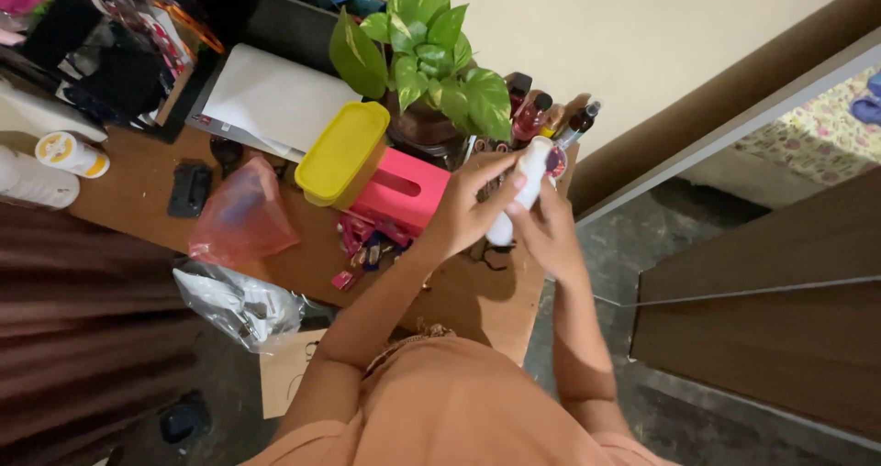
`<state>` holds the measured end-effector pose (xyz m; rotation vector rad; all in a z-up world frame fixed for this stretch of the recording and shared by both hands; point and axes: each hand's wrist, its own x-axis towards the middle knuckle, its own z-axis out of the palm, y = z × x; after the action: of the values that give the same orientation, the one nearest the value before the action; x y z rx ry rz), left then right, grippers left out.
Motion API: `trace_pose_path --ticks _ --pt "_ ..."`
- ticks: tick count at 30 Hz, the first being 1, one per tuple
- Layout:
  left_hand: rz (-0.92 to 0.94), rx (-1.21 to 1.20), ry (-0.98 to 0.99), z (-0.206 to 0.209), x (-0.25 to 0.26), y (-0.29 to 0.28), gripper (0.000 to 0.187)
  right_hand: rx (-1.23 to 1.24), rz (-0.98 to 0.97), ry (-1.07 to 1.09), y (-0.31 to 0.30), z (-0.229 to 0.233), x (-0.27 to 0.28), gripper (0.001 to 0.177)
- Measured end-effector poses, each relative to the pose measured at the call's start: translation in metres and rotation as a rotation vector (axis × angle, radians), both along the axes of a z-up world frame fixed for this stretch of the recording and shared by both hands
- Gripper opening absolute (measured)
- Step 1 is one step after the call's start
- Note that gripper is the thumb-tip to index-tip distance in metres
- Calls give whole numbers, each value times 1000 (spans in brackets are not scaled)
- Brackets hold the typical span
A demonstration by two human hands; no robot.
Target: The person is organizing and preparing to clean a desk, moving various containers and bottles and handling a cleaning cloth.
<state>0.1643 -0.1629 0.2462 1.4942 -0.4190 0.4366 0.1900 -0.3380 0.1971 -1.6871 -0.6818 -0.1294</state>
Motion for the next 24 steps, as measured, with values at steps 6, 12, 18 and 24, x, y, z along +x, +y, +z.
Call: trace_pose_path --ticks 6,12,18,24 --pt "84 245 59 -38 -28 32 48 -363 -157 -116 -5 -43 77 65" --pt "289 95 510 -91 -84 64 35 -429 -289 -17 -39 -134 184 36" --pt "429 77 682 -107 -112 92 28 -675 -423 123 -44 -194 229 48" --pt "509 -62 948 -93 -118 104 28 -761 -422 288 -18 -186 230 40"
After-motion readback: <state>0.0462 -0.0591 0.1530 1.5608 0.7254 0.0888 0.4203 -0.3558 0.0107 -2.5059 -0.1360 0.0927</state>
